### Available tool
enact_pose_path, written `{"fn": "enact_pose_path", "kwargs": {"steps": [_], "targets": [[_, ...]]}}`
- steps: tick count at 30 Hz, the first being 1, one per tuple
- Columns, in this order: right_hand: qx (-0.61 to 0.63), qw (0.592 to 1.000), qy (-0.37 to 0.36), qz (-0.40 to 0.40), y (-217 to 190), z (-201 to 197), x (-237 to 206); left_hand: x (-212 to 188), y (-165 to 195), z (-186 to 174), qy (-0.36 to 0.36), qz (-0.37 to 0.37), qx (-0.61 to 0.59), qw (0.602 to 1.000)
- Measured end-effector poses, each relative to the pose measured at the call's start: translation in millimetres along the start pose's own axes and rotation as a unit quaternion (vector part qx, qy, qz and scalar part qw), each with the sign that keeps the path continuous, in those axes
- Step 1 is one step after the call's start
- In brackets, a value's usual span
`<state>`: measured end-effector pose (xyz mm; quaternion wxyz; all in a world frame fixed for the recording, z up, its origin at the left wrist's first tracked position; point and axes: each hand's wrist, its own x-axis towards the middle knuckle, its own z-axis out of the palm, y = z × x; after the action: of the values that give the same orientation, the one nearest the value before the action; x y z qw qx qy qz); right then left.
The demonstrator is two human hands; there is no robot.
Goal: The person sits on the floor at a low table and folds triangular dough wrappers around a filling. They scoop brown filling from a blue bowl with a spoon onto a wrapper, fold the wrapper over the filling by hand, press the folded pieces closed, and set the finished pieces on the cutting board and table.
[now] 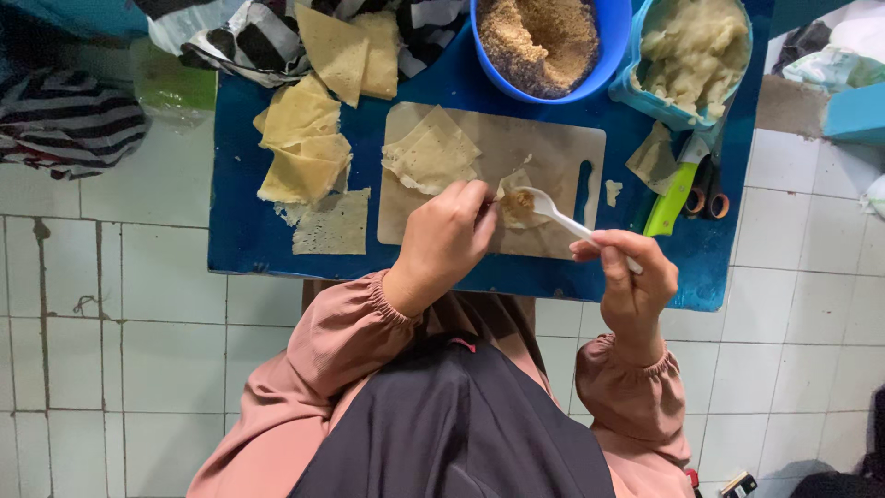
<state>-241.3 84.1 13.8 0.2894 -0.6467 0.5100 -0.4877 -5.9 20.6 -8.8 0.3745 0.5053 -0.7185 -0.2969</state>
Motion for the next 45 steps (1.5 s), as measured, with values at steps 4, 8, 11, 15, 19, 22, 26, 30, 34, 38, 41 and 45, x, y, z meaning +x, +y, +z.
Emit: {"fn": "enact_pose_path", "kwargs": {"steps": [4, 8, 11, 15, 19, 22, 26, 30, 34, 38, 41, 45], "targets": [[-0.046, 0.998, -0.02, -0.027, -4, -1, 0, 0, -1, 0, 0.003, 0.007, -0.005, 1.0], [-0.044, 0.999, -0.019, -0.004, -3, 1, 0, -1, -1, -1, 0.001, 0.006, -0.001, 1.0], [0.062, 0.996, 0.038, 0.058, 3, 4, 5, 0, 0, -2, 0.003, 0.016, -0.004, 1.0], [0.202, 0.958, 0.129, 0.158, 9, 0, 18, 0, 2, -1, -0.005, 0.021, 0.015, 1.0], [0.271, 0.942, 0.185, 0.078, 16, -12, 44, 0, 0, 1, -0.004, 0.04, 0.04, 0.998], [0.219, 0.965, 0.142, 0.013, 36, -15, 91, 1, 1, 6, 0.003, 0.043, 0.061, 0.997], [0.122, 0.991, 0.051, -0.011, 72, -8, 178, 4, 0, 9, -0.001, 0.046, 0.061, 0.997], [-0.189, 0.978, 0.076, -0.04, 66, -5, 211, 3, -1, 8, 0.01, 0.073, 0.056, 0.996], [-0.315, 0.934, 0.122, -0.113, 10, 1, 150, 2, -1, 7, 0.006, 0.071, 0.065, 0.995], [-0.332, 0.94, -0.078, -0.006, -24, 26, 77, 4, -4, 10, 0.001, 0.072, 0.052, 0.996], [-0.34, 0.929, -0.123, 0.082, -19, 44, 56, 5, -4, 14, -0.007, 0.064, 0.06, 0.996], [-0.298, 0.937, -0.113, 0.143, -5, 49, 51, 4, -4, 15, -0.01, 0.064, 0.073, 0.995]]}}
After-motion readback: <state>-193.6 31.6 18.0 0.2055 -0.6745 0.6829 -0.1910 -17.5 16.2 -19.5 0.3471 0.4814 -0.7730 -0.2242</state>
